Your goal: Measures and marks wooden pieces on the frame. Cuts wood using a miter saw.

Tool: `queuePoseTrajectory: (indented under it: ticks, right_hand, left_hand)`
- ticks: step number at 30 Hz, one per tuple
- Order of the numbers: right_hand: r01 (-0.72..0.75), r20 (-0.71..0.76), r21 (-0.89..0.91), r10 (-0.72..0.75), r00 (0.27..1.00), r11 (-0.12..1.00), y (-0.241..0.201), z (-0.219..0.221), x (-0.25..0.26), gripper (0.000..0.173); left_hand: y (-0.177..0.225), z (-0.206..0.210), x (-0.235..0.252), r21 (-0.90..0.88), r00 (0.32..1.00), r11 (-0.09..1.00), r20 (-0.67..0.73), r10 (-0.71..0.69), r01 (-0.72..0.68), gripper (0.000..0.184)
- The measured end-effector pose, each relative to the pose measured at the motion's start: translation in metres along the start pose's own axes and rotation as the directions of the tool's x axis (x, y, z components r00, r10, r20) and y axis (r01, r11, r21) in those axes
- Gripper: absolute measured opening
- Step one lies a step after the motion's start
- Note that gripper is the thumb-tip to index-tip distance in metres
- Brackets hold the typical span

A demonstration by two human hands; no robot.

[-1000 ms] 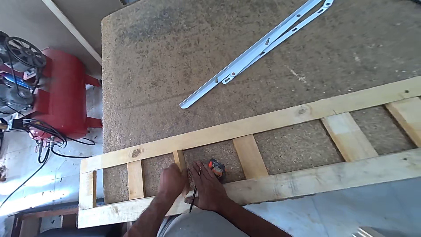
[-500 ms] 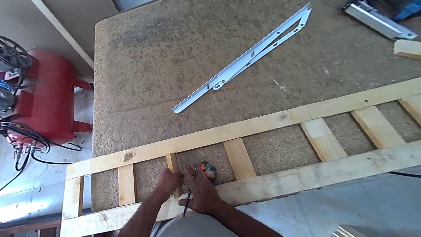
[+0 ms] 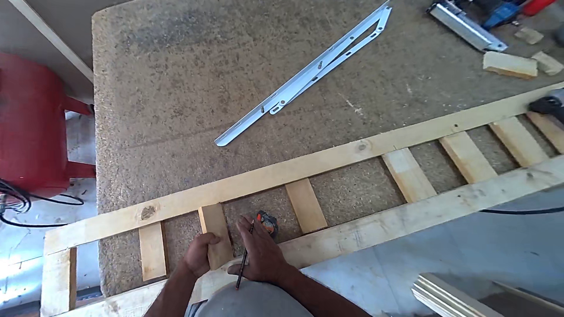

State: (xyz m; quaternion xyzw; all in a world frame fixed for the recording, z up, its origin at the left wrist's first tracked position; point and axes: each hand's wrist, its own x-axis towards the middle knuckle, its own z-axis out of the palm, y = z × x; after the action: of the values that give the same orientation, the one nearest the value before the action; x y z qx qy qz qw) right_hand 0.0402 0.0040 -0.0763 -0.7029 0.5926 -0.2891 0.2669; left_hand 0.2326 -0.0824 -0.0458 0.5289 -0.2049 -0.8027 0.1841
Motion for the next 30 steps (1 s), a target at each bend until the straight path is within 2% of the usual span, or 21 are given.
queuePoseTrajectory:
  ticks: [7, 9, 11, 12, 14, 15, 17, 19, 20, 21, 22, 23, 24, 25, 26, 27, 28, 29, 30]
  right_hand:
    - [-0.007, 0.053, -0.025, 0.009, 0.999, 1.000, 0.003, 0.006, 0.001, 0.103]
    - [-0.004, 0.040, -0.038, 0.005, 0.999, 0.999, 0.003, 0.007, 0.002, 0.102]
    - [-0.028, 0.069, -0.051, 0.031, 0.997, 0.998, 0.001, 0.005, 0.003, 0.100]
    - [-0.023, 0.069, -0.059, 0.028, 0.997, 0.998, 0.001, 0.005, 0.002, 0.100]
    - [0.007, 0.035, -0.056, -0.005, 0.999, 0.998, 0.002, 0.004, 0.004, 0.101]
    - [0.016, 0.024, -0.047, -0.015, 1.000, 0.999, 0.002, 0.003, 0.003, 0.103]
    - [0.029, 0.009, -0.028, -0.029, 1.000, 0.999, 0.004, 0.003, 0.002, 0.107]
    - [0.038, -0.010, -0.018, -0.038, 0.999, 0.999, 0.007, 0.008, 0.000, 0.107]
    - [0.029, -0.003, -0.019, -0.029, 1.000, 0.999, 0.008, 0.010, -0.002, 0.108]
    - [0.004, 0.025, -0.027, -0.003, 1.000, 1.000, 0.011, 0.011, -0.003, 0.109]
    - [-0.014, 0.048, -0.033, 0.016, 0.999, 0.999, 0.013, 0.011, -0.004, 0.110]
    - [-0.016, 0.033, -0.024, 0.017, 0.999, 1.000, 0.014, 0.011, -0.005, 0.109]
    - [-0.013, -0.013, 0.000, 0.013, 1.000, 1.000, 0.013, 0.012, -0.008, 0.106]
    - [-0.017, -0.065, 0.024, 0.018, 0.998, 1.000, 0.012, 0.011, -0.011, 0.099]
    - [-0.034, -0.110, 0.032, 0.037, 0.993, 0.999, 0.011, 0.006, -0.011, 0.088]
    - [-0.070, -0.153, 0.029, 0.074, 0.985, 0.997, 0.011, -0.002, -0.008, 0.075]
    - [-0.142, -0.190, 0.009, 0.141, 0.972, 0.990, 0.012, -0.013, -0.002, 0.067]
    - [-0.252, -0.227, -0.016, 0.242, 0.943, 0.968, 0.013, -0.025, 0.003, 0.064]
    - [-0.390, -0.230, -0.043, 0.371, 0.900, 0.920, 0.019, -0.037, 0.005, 0.069]
  left_hand:
    - [0.011, 0.022, 0.000, -0.016, 0.982, 0.996, -0.166, -0.094, 0.093, 0.027]
    - [0.013, 0.034, 0.006, 0.143, 0.956, 0.985, -0.289, -0.056, 0.101, 0.021]
    - [0.012, 0.045, 0.011, 0.440, 0.927, 0.882, -0.375, 0.013, 0.166, 0.025]
    - [0.012, 0.048, 0.013, 0.524, 0.920, 0.828, -0.392, 0.029, 0.198, 0.027]
    - [0.014, 0.048, 0.011, 0.554, 0.921, 0.809, -0.388, 0.041, 0.198, 0.026]
    - [0.016, 0.045, 0.009, 0.485, 0.931, 0.860, -0.364, 0.037, 0.155, 0.023]
    - [0.013, 0.026, 0.001, 0.184, 0.971, 0.982, -0.239, -0.004, 0.049, 0.022]
    - [0.004, -0.006, -0.006, -0.158, 0.999, 0.987, 0.050, 0.021, -0.013, 0.031]
    - [0.001, -0.021, -0.008, -0.319, 0.962, 0.948, 0.260, 0.090, -0.002, 0.035]
    - [0.005, -0.027, -0.014, -0.433, 0.869, 0.900, 0.461, 0.183, 0.040, 0.044]
    - [0.021, -0.024, -0.023, -0.430, 0.778, 0.902, 0.580, 0.240, 0.042, 0.051]
    - [0.043, -0.017, -0.035, -0.322, 0.741, 0.947, 0.630, 0.232, -0.023, 0.056]
    - [0.065, -0.011, -0.048, -0.140, 0.788, 0.983, 0.588, 0.182, -0.123, 0.055]
    - [0.079, -0.006, -0.056, 0.048, 0.882, 0.983, 0.450, 0.140, -0.180, 0.050]
    - [0.087, -0.005, -0.060, 0.175, 0.958, 0.968, 0.257, 0.131, -0.179, 0.043]
    - [0.091, -0.006, -0.059, 0.244, 0.986, 0.955, 0.053, 0.160, -0.168, 0.036]
    - [0.094, -0.012, -0.057, 0.303, 0.967, 0.940, -0.145, 0.208, -0.156, 0.031]
    - [0.094, -0.024, -0.054, 0.379, 0.911, 0.916, -0.319, 0.261, -0.129, 0.030]
    - [0.091, -0.039, -0.054, 0.476, 0.834, 0.877, -0.456, 0.310, -0.066, 0.032]
